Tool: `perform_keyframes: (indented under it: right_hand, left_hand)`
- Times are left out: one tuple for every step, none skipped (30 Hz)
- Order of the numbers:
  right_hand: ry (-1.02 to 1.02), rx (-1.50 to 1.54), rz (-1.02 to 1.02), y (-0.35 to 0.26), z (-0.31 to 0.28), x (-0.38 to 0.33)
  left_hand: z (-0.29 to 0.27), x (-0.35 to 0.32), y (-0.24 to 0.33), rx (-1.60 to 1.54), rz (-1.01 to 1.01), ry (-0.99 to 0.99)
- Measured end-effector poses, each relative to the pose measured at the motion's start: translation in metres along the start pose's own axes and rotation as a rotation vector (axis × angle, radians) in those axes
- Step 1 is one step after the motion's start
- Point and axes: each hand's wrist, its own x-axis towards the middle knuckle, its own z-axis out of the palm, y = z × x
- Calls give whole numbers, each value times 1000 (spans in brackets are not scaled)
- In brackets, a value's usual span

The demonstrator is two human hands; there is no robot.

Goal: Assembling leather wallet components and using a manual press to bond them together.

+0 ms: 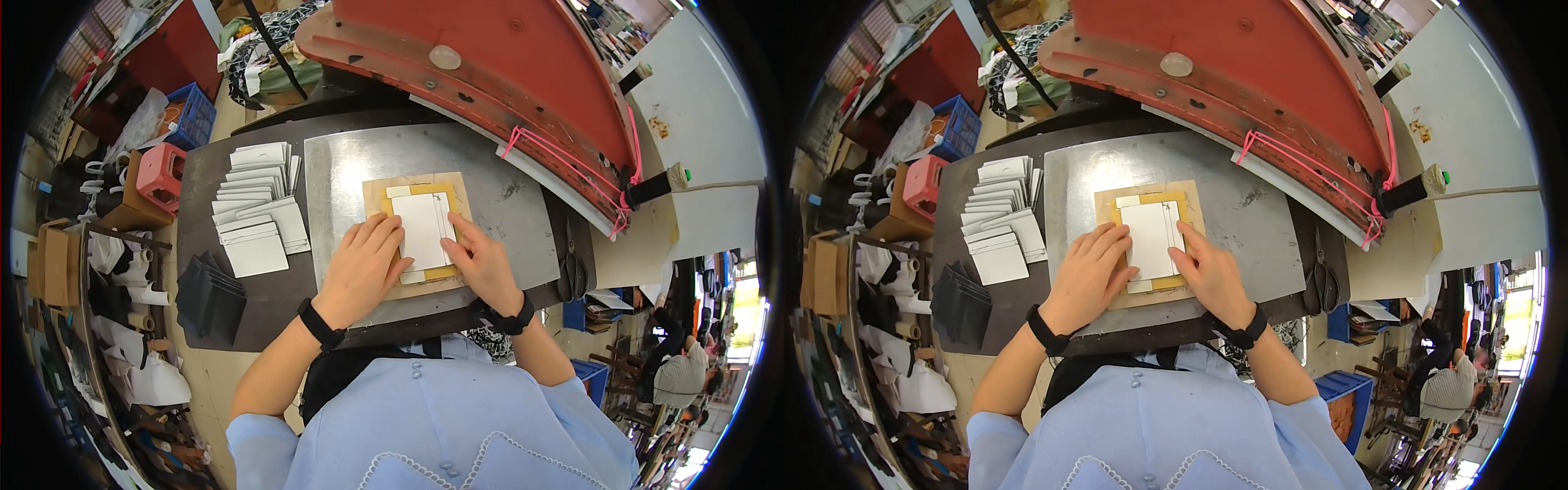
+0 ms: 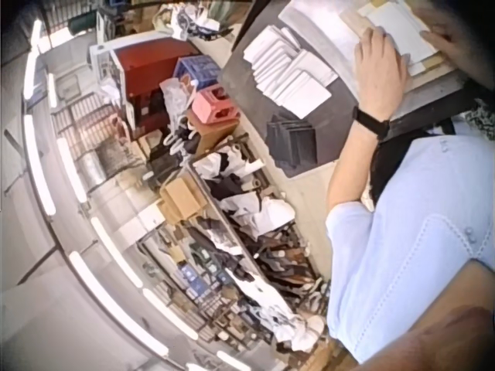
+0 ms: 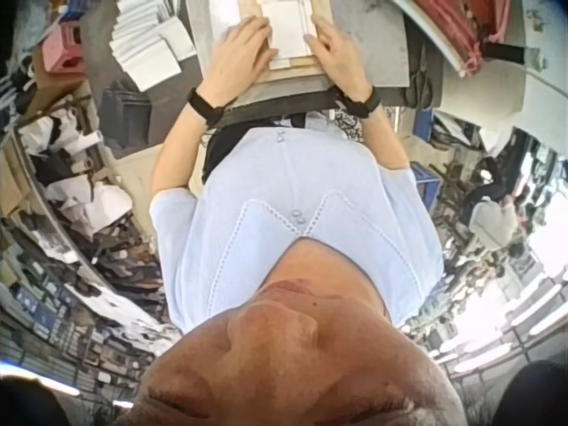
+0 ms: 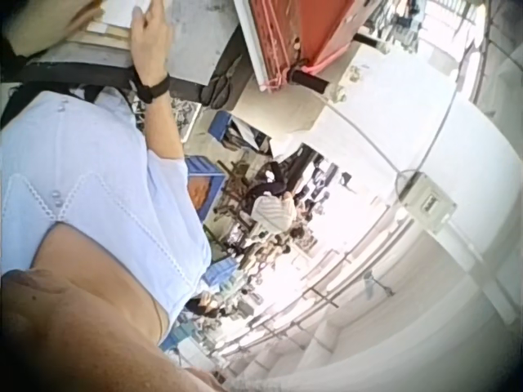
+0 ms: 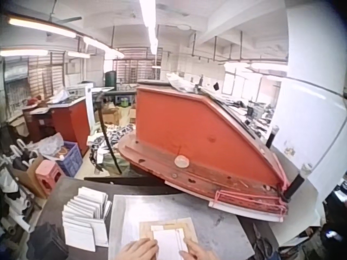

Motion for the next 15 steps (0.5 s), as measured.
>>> perform_keyframes:
  right_hand:
    - [-4, -11, 1, -1, -1, 0]
    - [-8, -21, 2, -2, -1, 0]
    - [-12, -31, 3, -2, -2, 0]
    - [-11, -38, -12, -1, -2, 1]
    - [-10, -44, -27, 1, -1, 1]
    - [-9, -51, -41, 3, -1, 1]
    - [-15, -48, -45, 2, -2, 1]
    - [-21, -45, -49, 1, -3, 1]
    - [-27, -42, -53, 0, -4, 1]
    - [-32, -46, -54, 1, -4, 2]
    - [-37, -49, -54, 1, -5, 2]
    - [-43, -53, -56, 2, -5, 3]
    - [-32, -43, -67, 3, -4, 1]
    - [-21, -34, -79, 4, -4, 1]
    - [-11, -24, -91, 5, -3, 0]
  left_hand:
    - [-1, 3, 0, 8, 10, 0]
    - [0, 5, -2, 3, 24, -2]
    - [3, 7, -4, -2, 38, -5]
    - [4, 10, -5, -5, 57, -9]
    - [5, 11, -7, -38, 36, -38]
    - [5, 11, -9, -72, 15, -67]
    - [4, 12, -9, -104, -4, -97]
    - [2, 13, -9, -90, 3, -113]
    - [-1, 14, -7, -75, 10, -128]
    - [-3, 15, -6, -58, 16, -144]
    - [-5, 16, -5, -28, 44, -129]
    - [-6, 17, -5, 2, 70, -113]
    - [-8, 18, -4, 28, 95, -97]
    - [-8, 18, -5, 38, 115, -95]
    - [-7, 19, -7, 48, 135, -92]
